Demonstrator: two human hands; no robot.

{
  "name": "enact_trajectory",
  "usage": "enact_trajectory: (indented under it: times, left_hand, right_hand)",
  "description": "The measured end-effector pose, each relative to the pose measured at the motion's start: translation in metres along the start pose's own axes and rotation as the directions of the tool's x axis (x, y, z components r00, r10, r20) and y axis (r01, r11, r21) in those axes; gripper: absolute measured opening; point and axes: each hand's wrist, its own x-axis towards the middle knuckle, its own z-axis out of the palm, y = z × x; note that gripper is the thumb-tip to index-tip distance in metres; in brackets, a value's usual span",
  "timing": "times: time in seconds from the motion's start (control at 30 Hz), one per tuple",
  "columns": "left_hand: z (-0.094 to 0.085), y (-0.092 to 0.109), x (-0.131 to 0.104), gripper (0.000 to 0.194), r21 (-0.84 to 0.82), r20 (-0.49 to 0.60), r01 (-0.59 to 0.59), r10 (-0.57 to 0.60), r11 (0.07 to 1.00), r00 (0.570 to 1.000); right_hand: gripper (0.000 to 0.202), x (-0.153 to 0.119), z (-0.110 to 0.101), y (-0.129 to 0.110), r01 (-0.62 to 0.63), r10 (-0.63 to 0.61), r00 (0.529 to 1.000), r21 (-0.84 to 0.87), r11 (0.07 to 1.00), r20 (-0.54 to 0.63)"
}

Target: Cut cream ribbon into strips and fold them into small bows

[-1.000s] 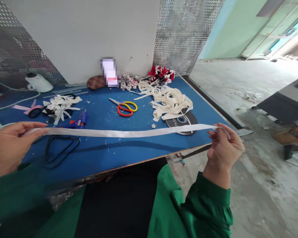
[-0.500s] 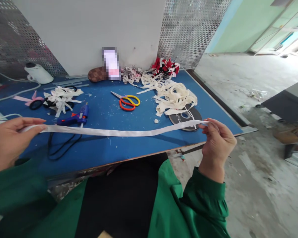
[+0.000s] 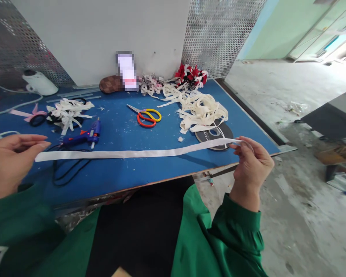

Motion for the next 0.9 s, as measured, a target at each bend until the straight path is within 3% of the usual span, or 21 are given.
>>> enact_trajectory:
  times: [0.1,0.17,0.23,0.27,0.33,0.4,0.47,0.5,0.53,0.6,0.67,0.77,0.83,0.9]
  left_hand:
    - [0.004,0.019,-0.007,0.031,-0.041,-0.072,-0.068,0.065,0.997,0.995]
    - [0.012,0.045,-0.015,0.030,-0.175,0.048,-0.100,0.110,0.980,0.993]
    - [0.025,0.080,-0.023,0.028,-0.339,0.218,-0.153,0.236,0.928,0.947]
    - [0.032,0.098,-0.027,0.031,-0.443,0.324,-0.146,0.310,0.885,0.894]
    - [0.046,0.135,-0.032,0.046,-0.650,0.447,-0.119,0.505,0.751,0.739]
    - [0.057,0.164,-0.033,0.065,-0.792,0.415,-0.115,0.667,0.600,0.619]
    - [0.067,0.181,-0.029,0.058,-0.879,0.419,0.033,0.737,0.476,0.530]
    - [0.071,0.184,-0.026,0.049,-0.879,0.461,0.138,0.741,0.456,0.488]
    - [0.075,0.184,-0.023,0.043,-0.871,0.487,0.222,0.715,0.438,0.501]
    - [0.083,0.177,-0.016,0.034,-0.857,0.514,0.307,0.664,0.413,0.543]
    - [0.089,0.165,-0.008,0.031,-0.834,0.551,0.362,0.626,0.415,0.551]
    - [0.089,0.152,0.003,0.033,-0.818,0.572,0.378,0.549,0.433,0.610]
    - [0.083,0.151,0.012,0.030,-0.817,0.572,0.393,0.509,0.422,0.643]
    - [0.073,0.157,0.022,0.026,-0.823,0.563,0.404,0.486,0.399,0.668]
  right_hand:
    - [0.016,0.002,0.007,-0.004,0.002,-0.003,1.000,0.031,1.000,0.015]
    - [0.016,0.001,0.021,-0.014,-0.001,-0.002,0.999,0.061,0.998,0.052]
    - [0.015,-0.003,0.042,-0.030,0.009,-0.023,0.991,0.101,0.995,0.134]
    - [0.013,-0.008,0.055,-0.041,0.029,-0.051,0.979,0.112,0.993,0.199]
    - [0.015,-0.020,0.084,-0.065,0.097,-0.125,0.922,0.094,0.991,0.368]
    - [0.017,-0.032,0.112,-0.086,0.218,-0.218,0.802,0.067,0.974,0.556]
    - [0.020,-0.038,0.139,-0.101,0.322,-0.293,0.651,0.096,0.942,0.701]
    - [0.021,-0.038,0.151,-0.104,0.359,-0.337,0.611,0.129,0.924,0.716]
    - [0.022,-0.035,0.163,-0.103,0.380,-0.366,0.600,0.148,0.913,0.712]
    - [0.020,-0.019,0.186,-0.095,0.362,-0.393,0.662,0.187,0.913,0.639]
    - [0.016,0.005,0.207,-0.076,0.303,-0.378,0.755,0.228,0.926,0.535]
    - [0.018,0.049,0.230,-0.040,0.249,-0.293,0.904,0.173,0.953,0.310]
    - [0.027,0.075,0.238,-0.018,0.282,-0.273,0.937,-0.011,0.959,0.218]
    - [0.030,0.090,0.241,-0.008,0.306,-0.284,0.932,-0.069,0.949,0.227]
